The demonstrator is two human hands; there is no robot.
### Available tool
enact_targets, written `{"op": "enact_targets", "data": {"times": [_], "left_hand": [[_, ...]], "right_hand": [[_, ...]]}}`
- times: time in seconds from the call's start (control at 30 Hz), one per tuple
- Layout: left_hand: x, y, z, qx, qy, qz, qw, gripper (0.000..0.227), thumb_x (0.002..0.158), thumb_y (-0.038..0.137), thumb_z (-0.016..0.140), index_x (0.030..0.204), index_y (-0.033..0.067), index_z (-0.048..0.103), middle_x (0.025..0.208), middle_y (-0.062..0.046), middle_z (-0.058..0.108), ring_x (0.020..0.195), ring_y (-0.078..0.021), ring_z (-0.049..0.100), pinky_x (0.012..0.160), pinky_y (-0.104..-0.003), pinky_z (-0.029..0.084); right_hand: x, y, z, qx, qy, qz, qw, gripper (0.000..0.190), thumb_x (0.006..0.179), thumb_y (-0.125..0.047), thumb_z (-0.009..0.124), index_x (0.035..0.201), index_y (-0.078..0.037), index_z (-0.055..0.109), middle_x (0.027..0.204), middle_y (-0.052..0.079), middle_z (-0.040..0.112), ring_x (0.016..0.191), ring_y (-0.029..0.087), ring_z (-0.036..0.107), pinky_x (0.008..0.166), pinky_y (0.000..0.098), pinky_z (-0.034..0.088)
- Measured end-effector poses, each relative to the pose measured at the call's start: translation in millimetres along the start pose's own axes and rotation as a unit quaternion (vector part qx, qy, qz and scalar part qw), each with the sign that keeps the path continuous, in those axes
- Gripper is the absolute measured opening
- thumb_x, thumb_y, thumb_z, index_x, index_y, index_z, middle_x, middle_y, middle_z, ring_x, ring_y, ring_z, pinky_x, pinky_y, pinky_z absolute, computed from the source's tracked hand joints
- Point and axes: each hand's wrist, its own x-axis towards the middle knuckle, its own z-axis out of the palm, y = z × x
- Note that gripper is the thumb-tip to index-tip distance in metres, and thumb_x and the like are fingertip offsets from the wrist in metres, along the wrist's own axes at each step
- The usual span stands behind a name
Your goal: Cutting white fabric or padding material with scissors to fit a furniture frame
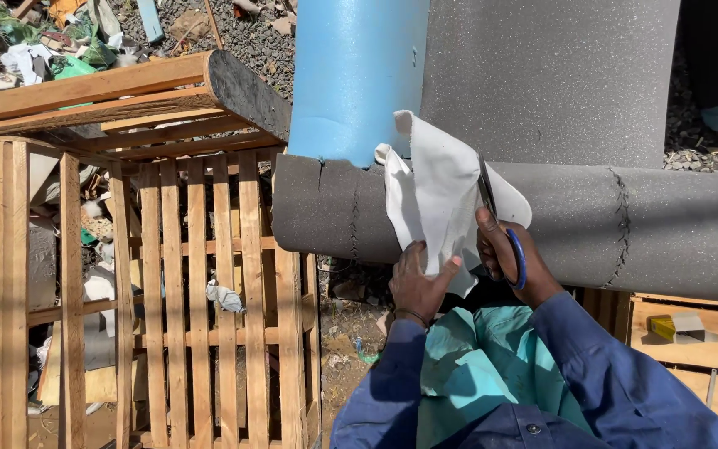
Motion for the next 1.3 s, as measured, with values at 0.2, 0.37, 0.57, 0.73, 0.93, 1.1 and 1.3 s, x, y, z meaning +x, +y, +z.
{"op": "enact_targets", "data": {"times": [0.2,0.37,0.57,0.73,0.93,1.1,1.3], "left_hand": [[72.4,103.7,-39.2,-0.240,0.053,0.091,0.965,0.119,0.087,0.083,0.083,0.172,0.0083,0.046,0.166,-0.019,0.064,0.163,-0.0373,0.053,0.137,-0.058,0.038],[127.1,93.1,-33.7,-0.198,0.093,0.120,0.968,0.081,0.077,0.071,0.102,0.124,0.0110,0.075,0.107,-0.004,0.062,0.117,-0.0223,0.069,0.106,-0.045,0.059],[150.4,91.0,-34.0,-0.298,-0.048,0.166,0.939,0.063,0.090,0.053,0.106,0.124,0.0107,0.075,0.110,-0.007,0.081,0.113,-0.0172,0.074,0.105,-0.044,0.060],[141.4,88.3,-16.9,-0.347,-0.121,0.071,0.927,0.055,0.081,0.036,0.113,0.114,0.0056,0.081,0.102,-0.013,0.087,0.093,-0.0245,0.085,0.084,-0.039,0.070],[111.1,85.1,-1.9,-0.453,-0.174,0.024,0.874,0.074,0.087,0.021,0.110,0.144,-0.0024,0.069,0.128,-0.020,0.085,0.111,-0.0313,0.085,0.098,-0.048,0.071],[122.3,55.9,12.4,-0.490,-0.225,0.037,0.841,0.066,0.100,0.025,0.101,0.153,0.0074,0.067,0.142,-0.017,0.082,0.124,-0.0365,0.082,0.114,-0.054,0.066],[108.6,51.9,9.5,-0.484,-0.241,0.012,0.841,0.063,0.108,0.032,0.093,0.157,0.0045,0.065,0.146,-0.019,0.080,0.134,-0.0337,0.076,0.124,-0.055,0.058]], "right_hand": [[-22.0,-0.2,-8.2,-0.080,0.003,-0.021,0.997,0.073,0.123,-0.056,0.066,0.064,-0.014,0.051,0.051,0.005,0.043,0.040,0.018,0.048,0.040,0.0327,0.048],[-39.5,-12.4,-7.9,-0.061,-0.015,-0.021,0.998,0.075,0.123,-0.058,0.061,0.066,-0.010,0.053,0.049,0.007,0.044,0.038,0.017,0.052,0.040,0.0297,0.045],[-58.5,-24.1,-7.7,-0.016,0.001,-0.018,1.000,0.072,0.123,-0.056,0.063,0.066,-0.014,0.051,0.053,0.002,0.040,0.039,0.013,0.051,0.039,0.0270,0.045],[-61.7,-12.1,-17.8,0.011,0.003,0.016,1.000,0.068,0.123,-0.055,0.062,0.071,-0.012,0.053,0.057,0.003,0.041,0.042,0.014,0.051,0.039,0.0279,0.044],[-71.2,-13.8,-15.7,0.014,-0.001,0.016,1.000,0.068,0.125,-0.053,0.058,0.071,-0.012,0.053,0.058,0.003,0.040,0.043,0.014,0.049,0.040,0.0276,0.043],[-75.9,-12.2,-20.1,0.022,-0.014,0.018,0.999,0.068,0.126,-0.055,0.056,0.072,-0.015,0.052,0.058,0.002,0.038,0.041,0.013,0.048,0.041,0.0273,0.045],[-78.5,-10.6,-25.2,0.012,-0.005,0.032,0.999,0.067,0.125,-0.055,0.058,0.073,-0.014,0.051,0.062,0.000,0.036,0.044,0.011,0.042,0.042,0.0271,0.039]]}}
